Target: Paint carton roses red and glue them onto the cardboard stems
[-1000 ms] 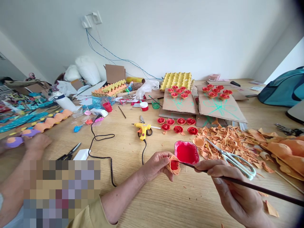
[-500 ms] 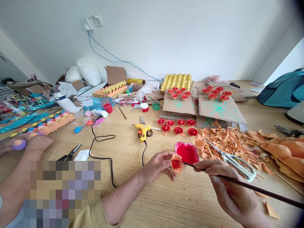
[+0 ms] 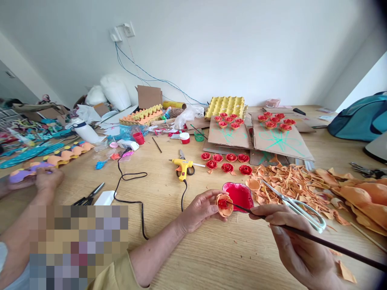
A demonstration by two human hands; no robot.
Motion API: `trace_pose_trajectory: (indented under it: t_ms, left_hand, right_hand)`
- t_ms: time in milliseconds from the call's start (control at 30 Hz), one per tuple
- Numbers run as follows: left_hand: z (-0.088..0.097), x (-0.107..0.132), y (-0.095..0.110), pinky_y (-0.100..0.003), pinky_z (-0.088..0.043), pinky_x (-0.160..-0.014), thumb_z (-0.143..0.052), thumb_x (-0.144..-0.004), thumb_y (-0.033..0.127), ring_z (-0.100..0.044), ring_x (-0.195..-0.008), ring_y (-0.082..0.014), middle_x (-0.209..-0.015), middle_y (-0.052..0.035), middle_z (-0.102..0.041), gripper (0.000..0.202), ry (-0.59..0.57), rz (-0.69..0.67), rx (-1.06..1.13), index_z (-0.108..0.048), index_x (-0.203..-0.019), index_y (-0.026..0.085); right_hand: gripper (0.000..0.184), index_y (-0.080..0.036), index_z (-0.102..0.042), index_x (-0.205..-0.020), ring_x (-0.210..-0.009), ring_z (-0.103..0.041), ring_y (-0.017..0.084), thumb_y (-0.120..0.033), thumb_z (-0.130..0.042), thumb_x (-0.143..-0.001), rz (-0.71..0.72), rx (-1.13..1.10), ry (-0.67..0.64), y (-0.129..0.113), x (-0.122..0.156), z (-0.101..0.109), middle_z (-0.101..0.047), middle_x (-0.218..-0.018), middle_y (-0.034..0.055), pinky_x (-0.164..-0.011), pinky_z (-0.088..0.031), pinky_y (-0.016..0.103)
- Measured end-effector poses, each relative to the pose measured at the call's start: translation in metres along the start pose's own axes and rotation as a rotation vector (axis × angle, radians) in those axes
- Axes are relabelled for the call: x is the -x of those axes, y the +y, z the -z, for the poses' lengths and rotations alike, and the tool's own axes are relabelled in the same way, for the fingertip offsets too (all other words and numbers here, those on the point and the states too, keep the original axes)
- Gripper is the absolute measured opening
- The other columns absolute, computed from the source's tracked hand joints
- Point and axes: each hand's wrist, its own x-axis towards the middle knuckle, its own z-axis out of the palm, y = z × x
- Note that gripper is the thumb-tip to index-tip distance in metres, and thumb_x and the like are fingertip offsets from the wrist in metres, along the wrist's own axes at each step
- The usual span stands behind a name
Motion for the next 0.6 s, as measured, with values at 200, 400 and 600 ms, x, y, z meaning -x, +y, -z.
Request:
trace_pose_trajectory:
  t_ms: [200,400,600]
  left_hand:
    - [-0.0024,-0.0001,0.0014,-0.033,-0.061,-0.078,-0.087,-0.077,0.034,-0.066,-0.090,-0.0171,-0.111,-0.0073,-0.066,0.048,0.015,-0.049,-0.022,-0.071,-0.120,0.021]
    - [-0.0049,0.0002,0.0020,-0.034,-0.060,-0.078,-0.089,-0.075,0.035,-0.067,-0.090,-0.0180,-0.112,-0.0080,-0.067,0.051,0.030,-0.052,-0.053,-0.069,-0.120,0.020]
    - [-0.0050,-0.0005,0.0024,-0.032,-0.059,-0.078,-0.089,-0.075,0.036,-0.067,-0.089,-0.0168,-0.114,-0.0071,-0.067,0.052,0.020,-0.082,-0.046,-0.069,-0.120,0.022]
  right_hand:
    - [0.036,-0.022,-0.055,-0.117,-0.097,-0.072,0.018,0.004,-0.047,-0.093,-0.014,0.024,-0.012,-0.0006,0.0051,0.0012,-0.070,-0.110,0.0101,-0.080,-0.060,0.031]
    - [0.037,-0.021,-0.054,-0.118,-0.101,-0.073,0.017,0.005,-0.047,-0.092,0.020,0.016,-0.014,-0.0040,0.0038,-0.0020,-0.070,-0.114,0.0098,-0.084,-0.060,0.028]
    - [0.038,-0.020,-0.054,-0.119,-0.100,-0.073,0.016,0.006,-0.046,-0.092,0.028,0.016,-0.035,-0.0041,0.0010,-0.0023,-0.068,-0.115,0.0101,-0.084,-0.060,0.027]
